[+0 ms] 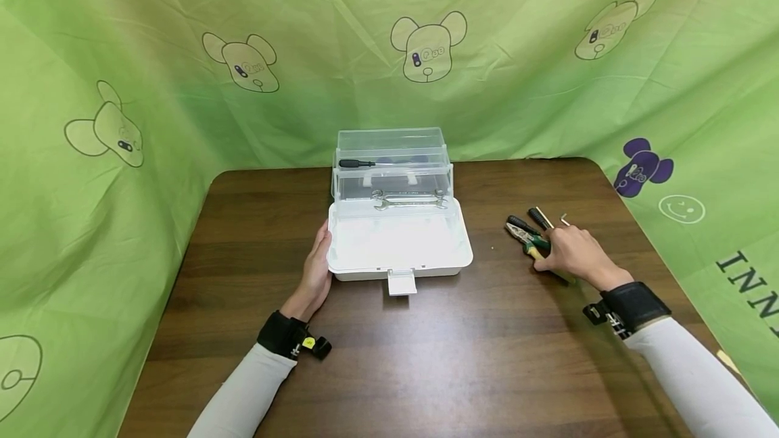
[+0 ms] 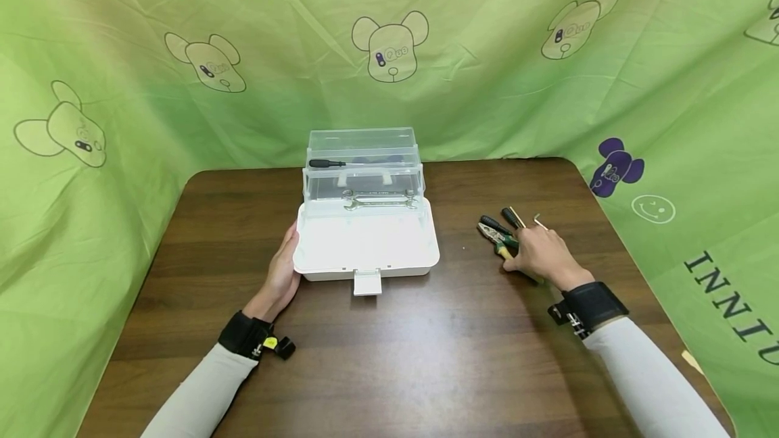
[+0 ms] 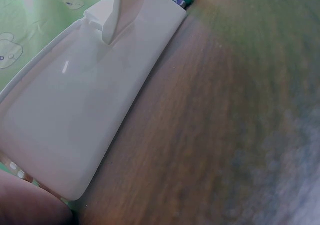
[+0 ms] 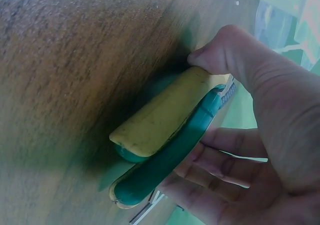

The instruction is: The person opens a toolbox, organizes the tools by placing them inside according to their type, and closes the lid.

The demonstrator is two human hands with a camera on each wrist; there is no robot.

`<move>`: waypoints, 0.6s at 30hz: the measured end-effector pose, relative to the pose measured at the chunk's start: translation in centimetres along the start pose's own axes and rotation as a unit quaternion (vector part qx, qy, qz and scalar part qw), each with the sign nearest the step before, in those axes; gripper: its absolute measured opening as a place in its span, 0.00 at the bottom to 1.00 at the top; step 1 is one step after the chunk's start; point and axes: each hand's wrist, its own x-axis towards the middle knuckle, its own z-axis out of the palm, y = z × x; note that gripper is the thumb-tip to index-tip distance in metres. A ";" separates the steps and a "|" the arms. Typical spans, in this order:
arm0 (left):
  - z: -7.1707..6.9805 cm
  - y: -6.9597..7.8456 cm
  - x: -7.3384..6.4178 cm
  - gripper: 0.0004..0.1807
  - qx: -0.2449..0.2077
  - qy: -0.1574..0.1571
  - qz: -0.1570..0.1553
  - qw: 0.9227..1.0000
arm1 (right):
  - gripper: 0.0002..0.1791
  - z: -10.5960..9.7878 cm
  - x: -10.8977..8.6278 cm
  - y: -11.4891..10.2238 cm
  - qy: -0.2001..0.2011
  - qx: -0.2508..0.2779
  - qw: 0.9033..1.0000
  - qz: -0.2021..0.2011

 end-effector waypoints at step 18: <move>0.1 0.2 0.0 0.32 0.005 0.001 -0.006 1.000 | 0.24 -2.1 0.3 -1.1 0.027 -0.009 0.999 -0.034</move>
